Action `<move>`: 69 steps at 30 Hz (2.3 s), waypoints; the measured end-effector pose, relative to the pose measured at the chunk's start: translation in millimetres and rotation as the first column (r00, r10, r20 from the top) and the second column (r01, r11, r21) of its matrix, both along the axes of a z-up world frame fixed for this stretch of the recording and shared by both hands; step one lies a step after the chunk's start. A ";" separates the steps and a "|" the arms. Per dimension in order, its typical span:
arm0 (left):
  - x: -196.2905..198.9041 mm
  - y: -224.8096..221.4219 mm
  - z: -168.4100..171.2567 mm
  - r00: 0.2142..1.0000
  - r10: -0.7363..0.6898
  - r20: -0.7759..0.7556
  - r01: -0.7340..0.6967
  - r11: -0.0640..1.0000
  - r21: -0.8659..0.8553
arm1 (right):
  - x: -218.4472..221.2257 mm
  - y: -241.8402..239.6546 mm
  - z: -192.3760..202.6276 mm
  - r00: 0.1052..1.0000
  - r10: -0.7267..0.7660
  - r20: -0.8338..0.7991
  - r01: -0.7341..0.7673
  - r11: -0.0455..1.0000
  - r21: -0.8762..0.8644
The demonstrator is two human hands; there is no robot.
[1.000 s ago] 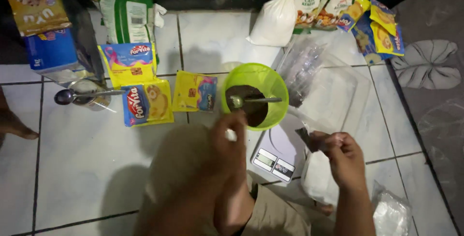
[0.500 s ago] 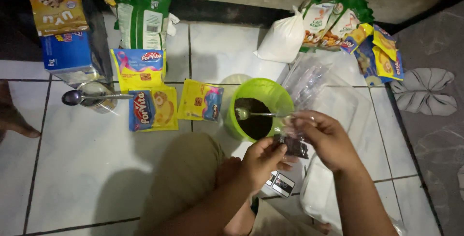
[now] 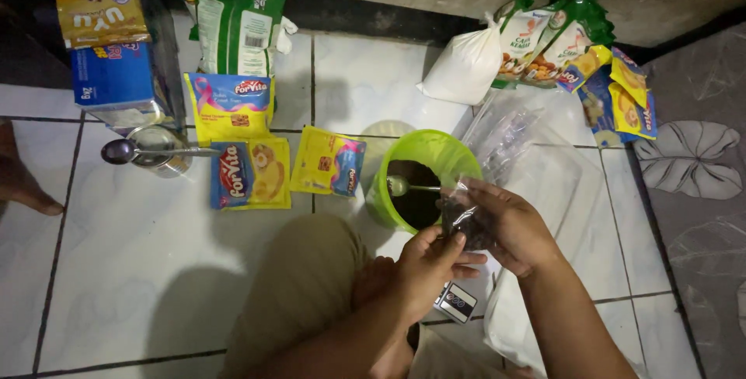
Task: The person packages dark powder into small plastic bags using a spoon and weighs them on a digital scale.
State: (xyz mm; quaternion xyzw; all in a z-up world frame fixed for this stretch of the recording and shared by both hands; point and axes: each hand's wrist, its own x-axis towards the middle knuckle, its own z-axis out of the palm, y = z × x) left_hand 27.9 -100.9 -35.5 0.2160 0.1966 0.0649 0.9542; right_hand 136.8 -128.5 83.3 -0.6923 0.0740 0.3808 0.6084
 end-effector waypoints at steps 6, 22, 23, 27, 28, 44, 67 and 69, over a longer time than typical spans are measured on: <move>-3.8 3.1 4.9 1.000 0.002 0.014 -0.002 1.000 -0.005 | -7.4 8.8 11.1 0.998 -0.033 0.047 0.037 0.995 -0.093; 0.5 -3.6 -5.7 1.000 -0.016 0.027 0.015 0.999 0.037 | 3.9 -0.3 -4.7 1.000 -0.017 0.012 0.018 0.997 -0.075; 0.1 -3.1 -5.1 1.000 -0.010 0.024 0.009 1.000 0.030 | 3.5 0.8 -3.4 0.999 -0.044 0.007 0.044 0.996 -0.078; 0.2 -3.0 -3.3 1.000 -0.006 0.011 0.006 1.000 0.019 | -0.3 6.4 6.0 0.997 -0.078 -0.024 0.076 0.993 -0.088; 0.2 -3.3 -4.2 1.000 -0.006 0.010 0.006 1.000 0.019 | -0.8 6.5 6.8 0.997 -0.078 -0.024 0.076 0.993 -0.089; 0.5 -3.0 -4.6 0.999 -0.015 0.032 0.014 0.999 0.035 | 6.9 -5.5 -10.7 1.000 -0.015 0.005 0.015 0.997 -0.080; -9.6 27.2 4.5 0.990 0.011 0.144 -0.082 0.863 0.498 | -18.6 -70.9 -12.3 0.982 -0.028 0.186 -0.044 0.928 0.371; -10.9 40.9 12.3 0.992 -0.043 0.122 -0.059 0.685 0.726 | -24.0 -79.9 -10.2 0.895 0.122 0.429 -0.314 0.856 0.411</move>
